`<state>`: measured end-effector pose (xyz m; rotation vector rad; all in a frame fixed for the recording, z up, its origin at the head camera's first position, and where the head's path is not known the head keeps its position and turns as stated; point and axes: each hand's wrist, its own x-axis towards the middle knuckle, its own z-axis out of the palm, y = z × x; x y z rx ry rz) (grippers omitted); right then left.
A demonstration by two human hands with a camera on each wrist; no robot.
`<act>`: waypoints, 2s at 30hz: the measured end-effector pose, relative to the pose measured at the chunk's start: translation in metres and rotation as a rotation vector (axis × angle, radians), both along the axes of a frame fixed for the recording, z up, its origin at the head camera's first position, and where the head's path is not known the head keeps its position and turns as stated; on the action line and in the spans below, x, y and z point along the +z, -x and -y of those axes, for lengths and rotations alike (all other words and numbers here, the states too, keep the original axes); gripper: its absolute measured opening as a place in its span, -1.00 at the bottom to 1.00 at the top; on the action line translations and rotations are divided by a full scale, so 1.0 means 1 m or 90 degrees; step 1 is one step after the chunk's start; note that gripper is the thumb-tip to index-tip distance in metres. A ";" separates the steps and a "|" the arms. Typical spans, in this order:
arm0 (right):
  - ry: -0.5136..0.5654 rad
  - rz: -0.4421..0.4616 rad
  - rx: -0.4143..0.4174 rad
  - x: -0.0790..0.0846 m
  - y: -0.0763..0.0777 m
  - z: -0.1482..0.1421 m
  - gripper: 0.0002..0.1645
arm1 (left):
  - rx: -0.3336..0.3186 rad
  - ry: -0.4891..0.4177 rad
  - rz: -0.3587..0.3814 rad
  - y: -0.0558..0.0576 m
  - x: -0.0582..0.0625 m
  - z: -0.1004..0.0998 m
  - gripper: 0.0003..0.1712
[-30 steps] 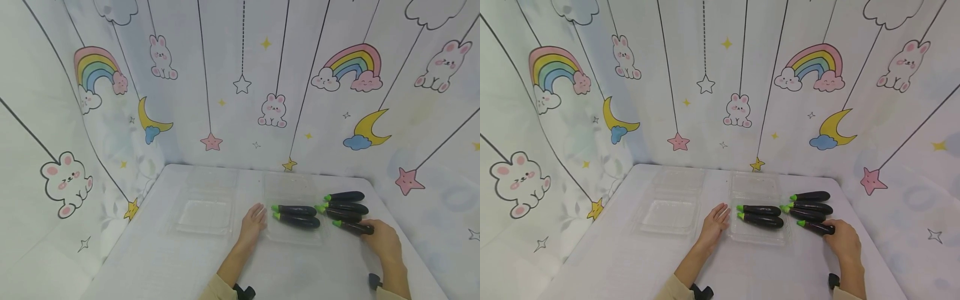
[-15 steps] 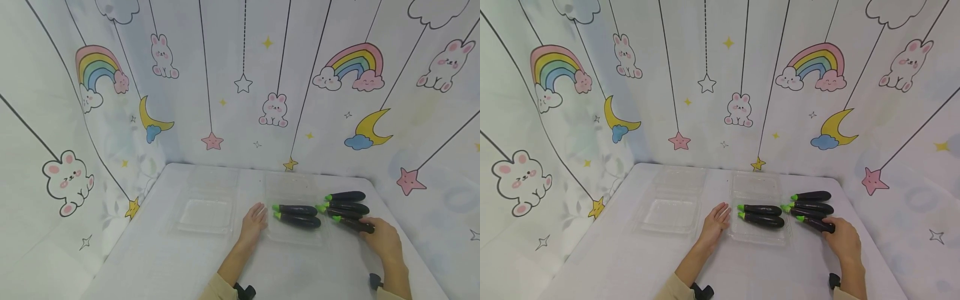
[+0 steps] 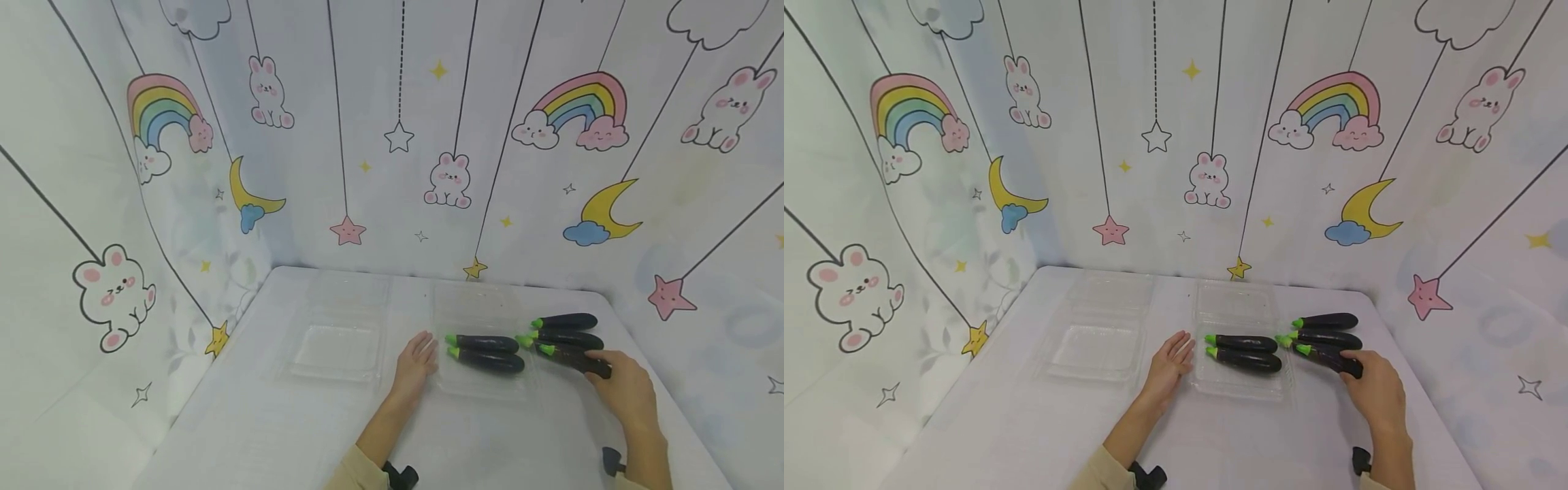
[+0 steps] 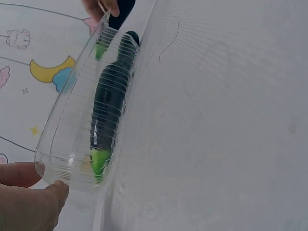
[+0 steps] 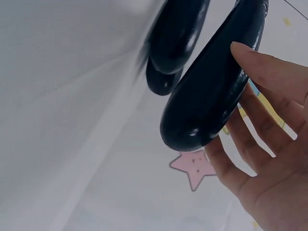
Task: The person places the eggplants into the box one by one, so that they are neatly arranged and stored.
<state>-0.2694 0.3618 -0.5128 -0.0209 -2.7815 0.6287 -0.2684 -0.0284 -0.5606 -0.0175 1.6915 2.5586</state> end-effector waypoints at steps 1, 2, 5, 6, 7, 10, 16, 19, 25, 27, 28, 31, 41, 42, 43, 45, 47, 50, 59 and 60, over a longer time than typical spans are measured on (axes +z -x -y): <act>0.000 -0.006 0.003 0.001 -0.001 0.001 -0.52 | 0.001 -0.001 0.001 0.000 0.000 0.000 -0.12; -0.001 -0.014 0.006 0.003 -0.002 0.002 -0.52 | 0.001 -0.002 0.002 0.000 0.000 0.000 -0.12; -0.003 -0.034 0.015 0.007 -0.004 0.006 -0.51 | 0.003 0.003 0.006 0.000 0.001 0.000 -0.13; -0.003 -0.041 0.018 0.009 -0.005 0.007 -0.51 | 0.003 0.005 0.010 0.000 0.001 0.000 -0.13; -0.005 -0.047 0.022 0.010 -0.006 0.008 -0.51 | 0.003 0.007 0.011 0.000 0.002 0.000 -0.14; -0.008 -0.058 0.033 0.015 -0.008 0.013 -0.50 | 0.003 0.012 0.012 0.000 0.001 0.000 -0.16; -0.018 -0.074 0.063 0.026 -0.013 0.031 -0.48 | -0.001 0.011 0.007 0.000 -0.002 0.000 -0.15; -0.018 -0.079 0.076 0.030 -0.015 0.041 -0.48 | -0.003 0.010 0.006 0.001 -0.003 0.001 -0.14; -0.021 -0.078 0.094 0.033 -0.014 0.059 -0.49 | -0.003 0.011 0.003 0.001 -0.002 0.001 -0.14; -0.025 -0.077 0.100 0.034 -0.013 0.064 -0.49 | -0.004 0.013 0.006 0.000 -0.002 0.000 -0.15; -0.026 -0.076 0.102 0.034 -0.012 0.067 -0.49 | -0.005 0.014 0.005 0.000 -0.002 0.000 -0.15; -0.032 -0.078 0.110 0.034 -0.012 0.076 -0.49 | -0.005 0.018 0.006 -0.001 -0.001 0.000 -0.16; -0.038 -0.123 0.162 0.032 -0.010 0.101 -0.45 | 0.002 0.006 0.009 0.000 0.000 0.000 -0.14; -0.039 -0.127 0.167 0.031 -0.010 0.102 -0.45 | 0.002 0.003 0.010 0.000 -0.001 0.000 -0.14; -0.039 -0.130 0.173 0.031 -0.009 0.104 -0.45 | 0.002 0.001 0.011 0.000 -0.001 0.000 -0.14; -0.043 -0.133 0.183 0.030 -0.009 0.108 -0.45 | 0.000 -0.002 0.010 0.000 -0.002 0.001 -0.13; -0.044 -0.127 0.190 0.029 -0.010 0.112 -0.45 | 0.001 -0.005 0.008 0.000 -0.002 0.001 -0.12; -0.043 -0.115 0.195 0.028 -0.010 0.118 -0.46 | -0.001 -0.006 0.007 0.000 -0.002 0.001 -0.12; -0.044 -0.079 0.200 0.025 -0.013 0.129 -0.49 | -0.003 -0.002 0.012 0.001 -0.002 0.001 -0.13; -0.043 -0.079 0.201 0.024 -0.013 0.130 -0.48 | -0.003 -0.004 0.012 0.001 -0.003 0.001 -0.13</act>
